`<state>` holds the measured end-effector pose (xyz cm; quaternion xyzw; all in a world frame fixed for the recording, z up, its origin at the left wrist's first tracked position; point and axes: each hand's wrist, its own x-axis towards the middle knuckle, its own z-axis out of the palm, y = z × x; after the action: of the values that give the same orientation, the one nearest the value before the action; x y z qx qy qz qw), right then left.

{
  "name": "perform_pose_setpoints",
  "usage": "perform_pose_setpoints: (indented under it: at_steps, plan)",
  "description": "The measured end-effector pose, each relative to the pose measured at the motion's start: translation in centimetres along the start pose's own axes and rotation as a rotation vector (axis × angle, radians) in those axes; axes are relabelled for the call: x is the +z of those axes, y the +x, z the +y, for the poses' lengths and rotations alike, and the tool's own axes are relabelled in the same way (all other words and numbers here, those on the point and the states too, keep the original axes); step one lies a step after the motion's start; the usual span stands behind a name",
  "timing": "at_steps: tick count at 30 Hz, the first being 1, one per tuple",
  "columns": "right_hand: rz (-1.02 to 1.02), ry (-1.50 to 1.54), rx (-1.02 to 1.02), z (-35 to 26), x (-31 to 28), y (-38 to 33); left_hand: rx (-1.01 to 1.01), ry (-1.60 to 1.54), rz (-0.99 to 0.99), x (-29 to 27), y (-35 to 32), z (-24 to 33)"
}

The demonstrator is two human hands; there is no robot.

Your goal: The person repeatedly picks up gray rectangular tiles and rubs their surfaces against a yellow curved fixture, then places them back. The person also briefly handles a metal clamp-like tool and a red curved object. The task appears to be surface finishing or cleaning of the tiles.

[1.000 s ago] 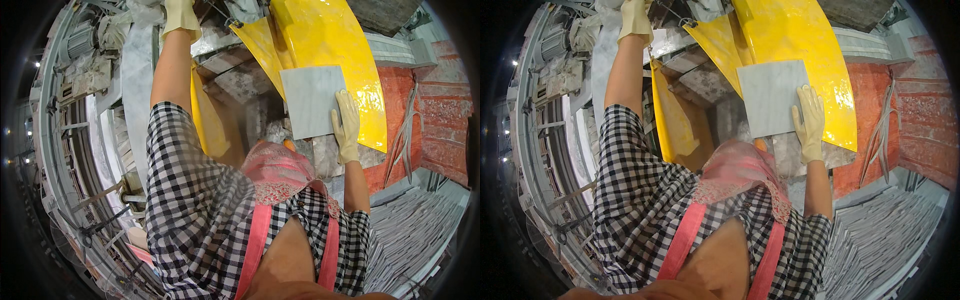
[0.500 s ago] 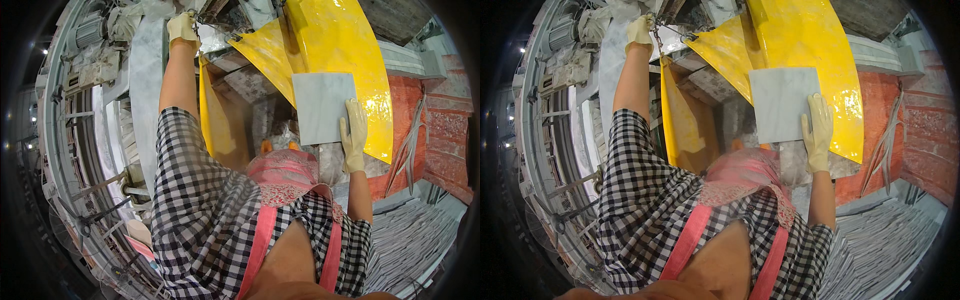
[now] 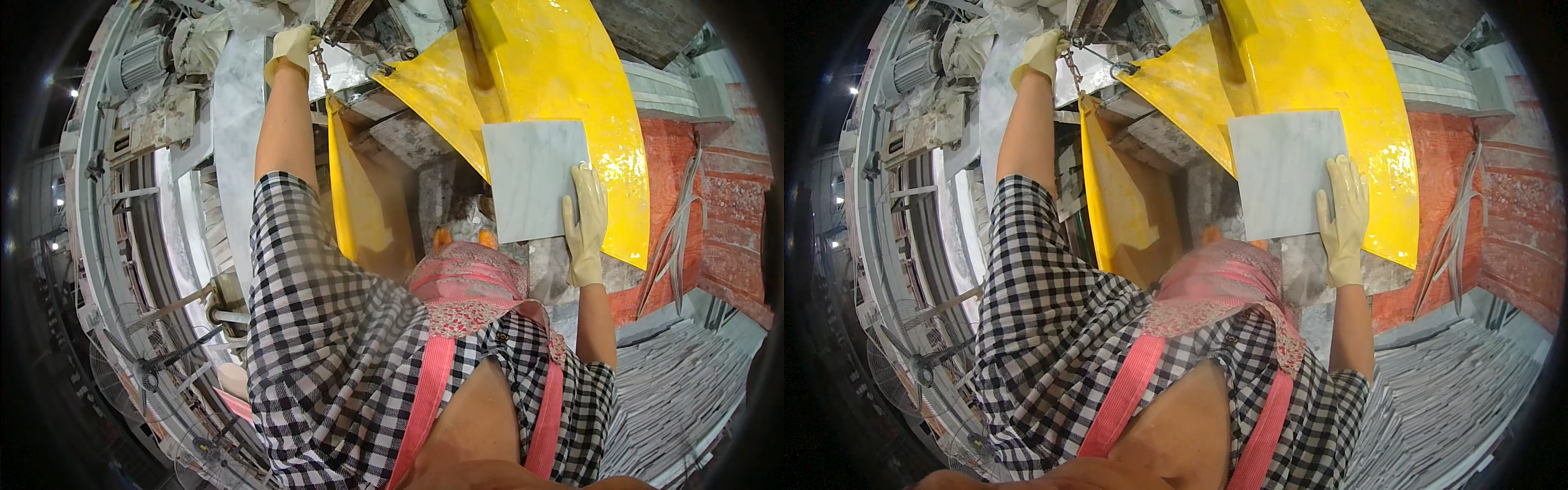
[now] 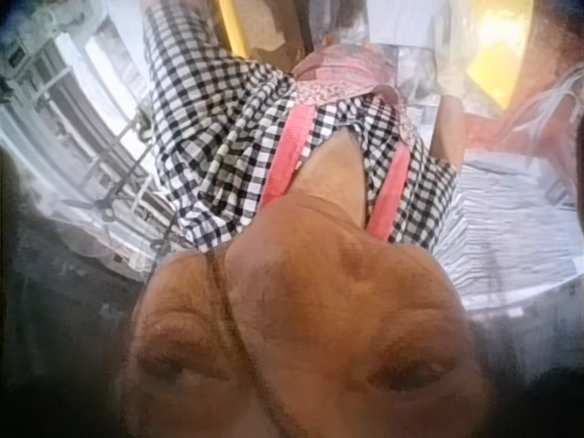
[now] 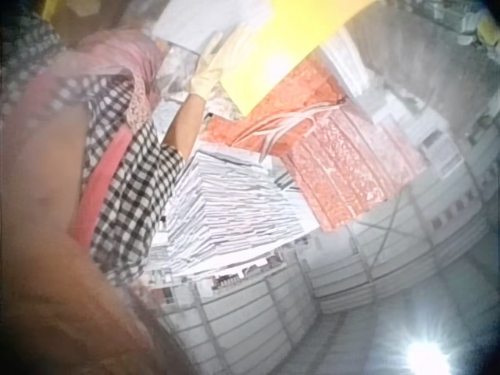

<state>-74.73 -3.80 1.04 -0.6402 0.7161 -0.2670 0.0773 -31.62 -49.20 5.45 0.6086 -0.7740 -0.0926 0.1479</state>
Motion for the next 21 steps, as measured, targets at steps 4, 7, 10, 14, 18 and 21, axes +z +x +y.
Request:
perform_pose_setpoints:
  at_steps: [4,7,10,14,18,21]
  plan:
    - [0.003,-0.001,0.01,0.3,-0.1,-0.1,-0.4,-0.912,0.141,0.7,-1.2,1.5]
    - [-0.012,0.0,0.016,0.5,0.0,-0.2,-0.421,-0.893,0.193,1.4,-1.5,1.6]
    - [-0.005,-0.003,0.001,0.6,0.0,-0.1,-0.389,-0.91,0.129,1.4,-1.1,0.6]
    - [0.002,-0.011,-0.017,0.7,-0.3,-0.3,-0.384,-1.047,0.0,0.8,-0.2,-0.1]
    - [-0.002,-0.024,-0.008,0.8,-0.5,-0.5,-0.397,-0.808,0.016,-0.3,0.6,0.4]
    - [0.004,-0.026,-0.011,0.9,-0.7,-0.4,-0.283,-0.51,0.075,-1.1,1.1,0.9]
